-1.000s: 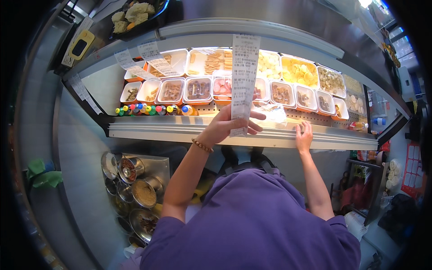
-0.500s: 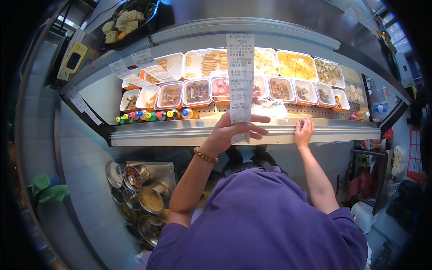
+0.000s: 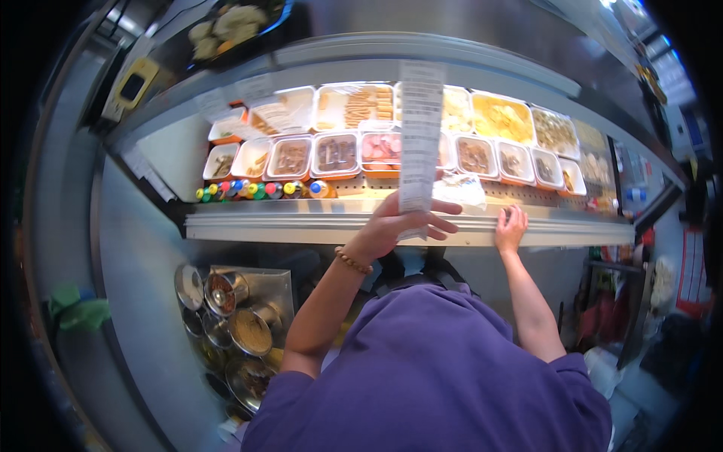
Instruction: The person assembles food items into a black tray, adding various ingredients from a refrigerated display case. They handle containers, place items into the tray, and adjust the contents before moving the tray to a different location.
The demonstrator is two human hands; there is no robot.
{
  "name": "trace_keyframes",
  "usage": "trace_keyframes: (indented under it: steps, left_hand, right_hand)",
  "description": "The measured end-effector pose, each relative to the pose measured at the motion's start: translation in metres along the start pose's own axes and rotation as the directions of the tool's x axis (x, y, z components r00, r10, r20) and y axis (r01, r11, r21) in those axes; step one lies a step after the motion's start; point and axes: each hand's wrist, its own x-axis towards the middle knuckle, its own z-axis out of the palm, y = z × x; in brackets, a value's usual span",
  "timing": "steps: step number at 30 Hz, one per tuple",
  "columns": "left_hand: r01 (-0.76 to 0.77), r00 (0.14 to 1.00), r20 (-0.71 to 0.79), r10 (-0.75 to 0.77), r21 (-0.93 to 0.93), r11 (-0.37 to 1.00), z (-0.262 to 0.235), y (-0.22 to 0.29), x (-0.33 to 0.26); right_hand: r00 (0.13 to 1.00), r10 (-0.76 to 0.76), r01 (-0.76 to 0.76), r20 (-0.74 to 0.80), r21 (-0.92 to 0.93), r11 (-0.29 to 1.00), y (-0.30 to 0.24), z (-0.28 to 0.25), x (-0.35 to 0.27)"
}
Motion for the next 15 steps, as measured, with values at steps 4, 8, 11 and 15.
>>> trace_keyframes:
  steps: [4,8,11,15]
  left_hand:
    - [-0.013,1.000,-0.004,0.013,0.016,1.000,-0.014,-0.009,0.006]
    - [-0.063,0.997,-0.032,0.067,0.100,0.993,-0.032,-0.010,0.000]
    - [-0.102,0.994,-0.017,0.104,0.106,0.989,-0.043,-0.014,-0.006]
    - [-0.166,0.986,0.009,0.166,0.075,0.983,-0.050,-0.024,-0.004]
  right_hand:
    - [1.000,-0.013,0.013,0.017,-0.018,1.000,0.018,-0.001,-0.006]
    - [0.997,-0.081,0.080,-0.021,-0.015,0.997,0.008,-0.005,-0.010]
    - [0.997,-0.073,0.074,0.034,-0.032,0.997,0.008,-0.005,-0.006]
    - [0.996,-0.072,0.075,0.053,-0.054,0.996,0.008,-0.002,-0.003]
